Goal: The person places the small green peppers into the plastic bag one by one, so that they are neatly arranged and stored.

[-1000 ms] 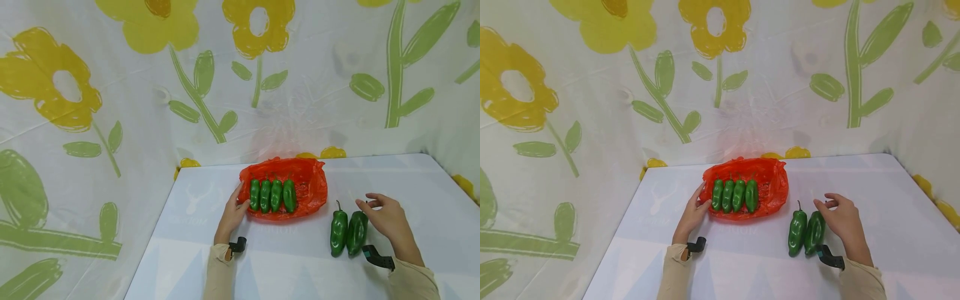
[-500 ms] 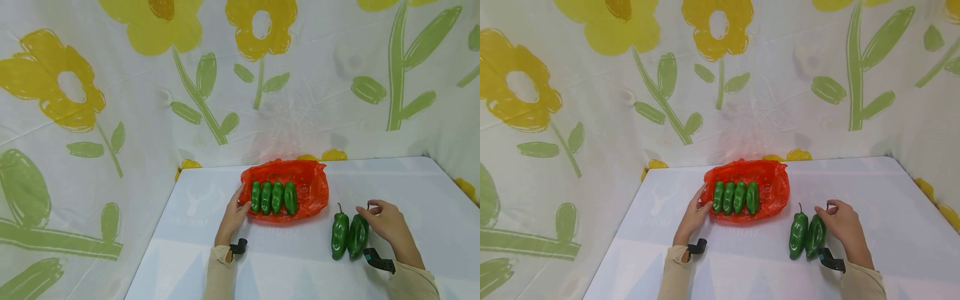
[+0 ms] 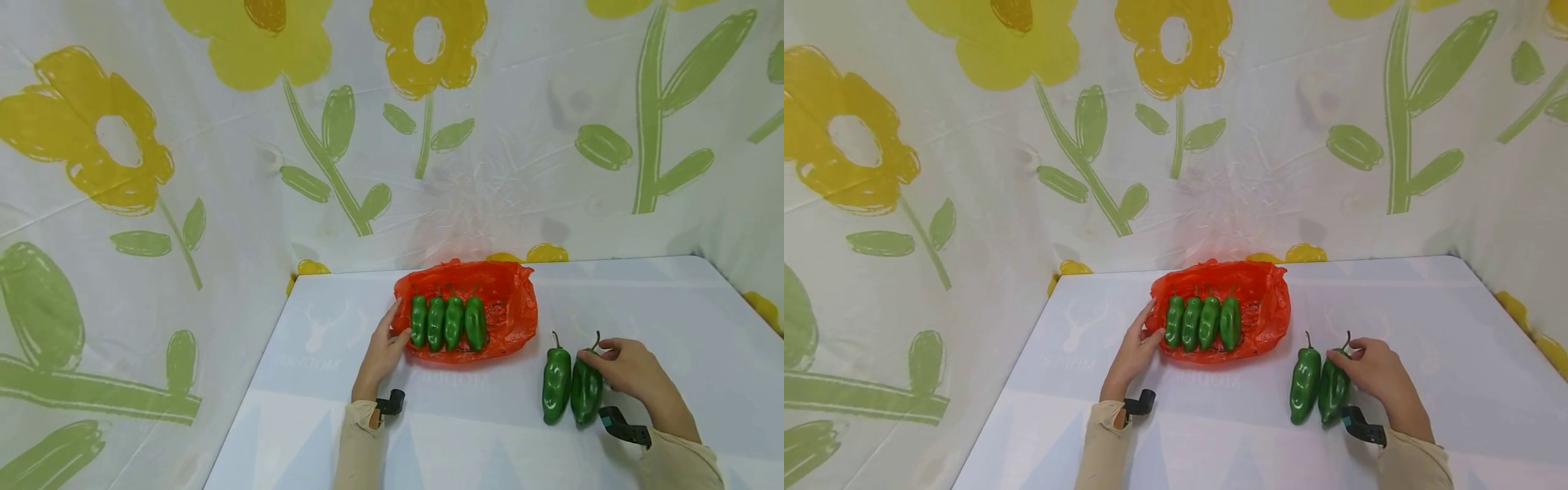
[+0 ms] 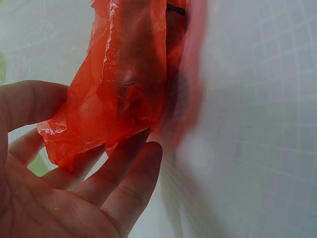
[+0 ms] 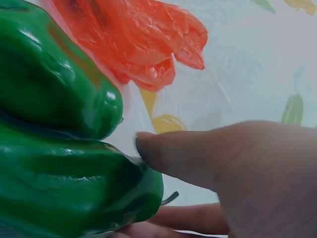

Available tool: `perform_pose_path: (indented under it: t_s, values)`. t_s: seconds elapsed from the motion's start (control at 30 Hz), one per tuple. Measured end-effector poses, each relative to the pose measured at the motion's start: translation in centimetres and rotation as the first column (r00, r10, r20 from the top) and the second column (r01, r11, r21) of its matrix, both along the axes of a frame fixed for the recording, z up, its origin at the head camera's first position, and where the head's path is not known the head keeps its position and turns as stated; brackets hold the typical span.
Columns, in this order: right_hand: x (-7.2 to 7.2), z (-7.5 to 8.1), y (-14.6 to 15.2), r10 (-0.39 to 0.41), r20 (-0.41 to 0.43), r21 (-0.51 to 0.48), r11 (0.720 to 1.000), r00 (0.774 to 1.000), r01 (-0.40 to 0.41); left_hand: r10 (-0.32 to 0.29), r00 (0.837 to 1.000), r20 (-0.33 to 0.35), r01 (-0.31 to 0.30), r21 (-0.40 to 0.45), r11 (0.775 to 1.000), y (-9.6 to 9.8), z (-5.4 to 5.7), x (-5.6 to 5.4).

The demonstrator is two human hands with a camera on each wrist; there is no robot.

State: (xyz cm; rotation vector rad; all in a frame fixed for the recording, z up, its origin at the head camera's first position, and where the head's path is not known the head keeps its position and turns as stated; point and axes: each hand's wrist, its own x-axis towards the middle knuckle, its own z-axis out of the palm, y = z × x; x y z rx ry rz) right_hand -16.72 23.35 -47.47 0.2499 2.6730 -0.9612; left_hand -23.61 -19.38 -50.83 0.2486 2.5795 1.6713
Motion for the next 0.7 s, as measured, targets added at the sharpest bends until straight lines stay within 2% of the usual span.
perform_pose_path:
  t_s: [0.2, 0.7]
  values:
    - [-0.13, -0.05, -0.01, 0.059, 0.066, -0.047, 0.997, 0.996, -0.056, -0.003, 1.0, 0.0, 0.003, -0.001, 1.0, -0.03, -0.07, 0.07]
    - [-0.13, -0.27, 0.0, 0.07, 0.149, -0.079, 0.995, 0.986, -0.058, -0.008, 1.0, -0.022, 0.009, 0.029, 1.0, 0.12, -0.13, -0.01]
